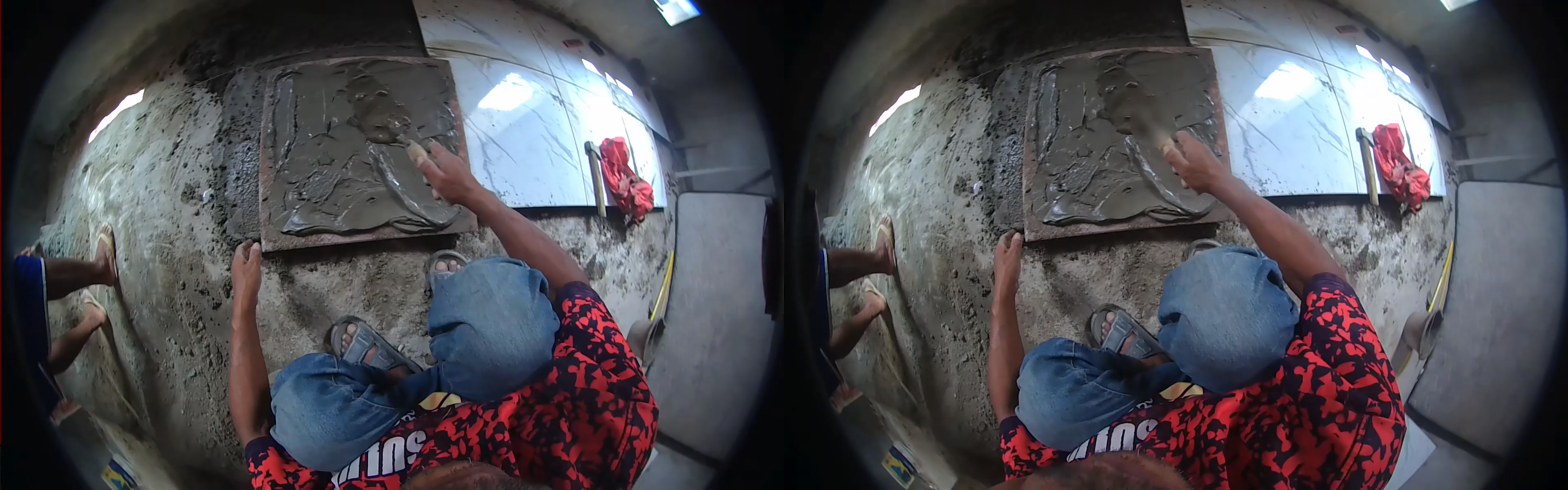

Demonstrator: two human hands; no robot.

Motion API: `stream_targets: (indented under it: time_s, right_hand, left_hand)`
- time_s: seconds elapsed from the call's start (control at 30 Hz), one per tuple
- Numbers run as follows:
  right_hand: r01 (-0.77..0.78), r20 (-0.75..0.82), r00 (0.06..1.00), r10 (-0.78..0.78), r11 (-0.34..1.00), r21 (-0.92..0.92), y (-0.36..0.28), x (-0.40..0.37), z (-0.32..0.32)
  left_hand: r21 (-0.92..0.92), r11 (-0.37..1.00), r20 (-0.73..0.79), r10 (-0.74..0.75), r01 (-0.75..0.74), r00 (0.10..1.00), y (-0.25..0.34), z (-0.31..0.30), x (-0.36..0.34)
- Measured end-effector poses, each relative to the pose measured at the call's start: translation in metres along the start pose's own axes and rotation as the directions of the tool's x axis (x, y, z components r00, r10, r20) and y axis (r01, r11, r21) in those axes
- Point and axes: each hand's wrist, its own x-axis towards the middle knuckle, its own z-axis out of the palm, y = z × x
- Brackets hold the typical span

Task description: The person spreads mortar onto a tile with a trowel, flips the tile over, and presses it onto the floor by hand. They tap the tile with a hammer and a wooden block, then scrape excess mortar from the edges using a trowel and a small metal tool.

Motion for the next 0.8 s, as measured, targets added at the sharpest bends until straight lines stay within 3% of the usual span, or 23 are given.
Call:
stream_targets:
  time_s: [0.1, 0.27, 0.33, 0.37, 0.4, 0.43, 0.6, 0.67, 0.7, 0.77, 0.8]
  right_hand:
    - [-0.005, -0.013, 1.0, 0.007, 0.988, 0.154, 0.059, -0.037, -0.019]
    - [-0.027, -0.276, 0.96, 0.037, 0.999, 0.04, 0.152, -0.166, -0.05]
    - [-0.013, -0.455, 0.891, -0.001, 1.0, -0.027, 0.193, -0.214, -0.051]
    - [-0.036, -0.469, 0.883, 0.022, 0.999, -0.021, 0.189, -0.235, -0.052]
    - [-0.215, -0.453, 0.839, 0.303, 0.948, 0.235, 0.174, -0.252, -0.055]
    - [-0.36, -0.369, 0.748, 0.551, 0.805, 0.472, 0.168, -0.264, -0.058]
    - [-0.332, -0.491, 0.608, 0.623, 0.762, 0.556, 0.232, -0.27, -0.054]
    - [-0.44, -0.777, 0.402, 0.484, 0.846, 0.3, 0.271, -0.262, -0.043]
    - [-0.443, -0.775, 0.408, 0.483, 0.847, 0.295, 0.275, -0.256, -0.042]
    - [-0.283, -0.645, 0.219, 0.732, 0.68, 0.676, 0.285, -0.245, -0.033]
    - [-0.298, -0.591, 0.213, 0.778, 0.627, 0.719, 0.3, -0.244, -0.032]
  left_hand:
    - [0.094, 0.996, -0.007, 0.003, -0.002, 1.0, 0.001, -0.001, 0.004]
    - [0.06, 0.998, 0.024, 0.016, -0.017, 1.0, -0.029, 0.002, 0.021]
    - [0.063, 0.998, 0.035, -0.009, 0.007, 0.999, -0.038, 0.003, 0.023]
    - [0.073, 0.997, 0.061, -0.007, 0.002, 0.998, -0.029, 0.008, 0.017]
    - [0.101, 0.992, 0.019, -0.08, 0.078, 0.997, -0.009, 0.012, 0.007]
    - [0.124, 0.981, -0.028, -0.148, 0.15, 0.989, 0.003, 0.015, 0.002]
    - [-0.012, 0.989, 0.009, -0.146, 0.146, 0.989, -0.043, 0.007, 0.031]
    - [-0.012, 0.988, 0.005, -0.154, 0.154, 0.988, -0.048, 0.008, 0.036]
    - [-0.014, 0.987, -0.011, -0.163, 0.163, 0.987, -0.049, 0.009, 0.036]
    - [-0.002, 0.985, -0.016, -0.175, 0.175, 0.984, -0.051, 0.008, 0.034]
    - [0.003, 0.986, -0.027, -0.169, 0.169, 0.985, -0.052, 0.009, 0.034]
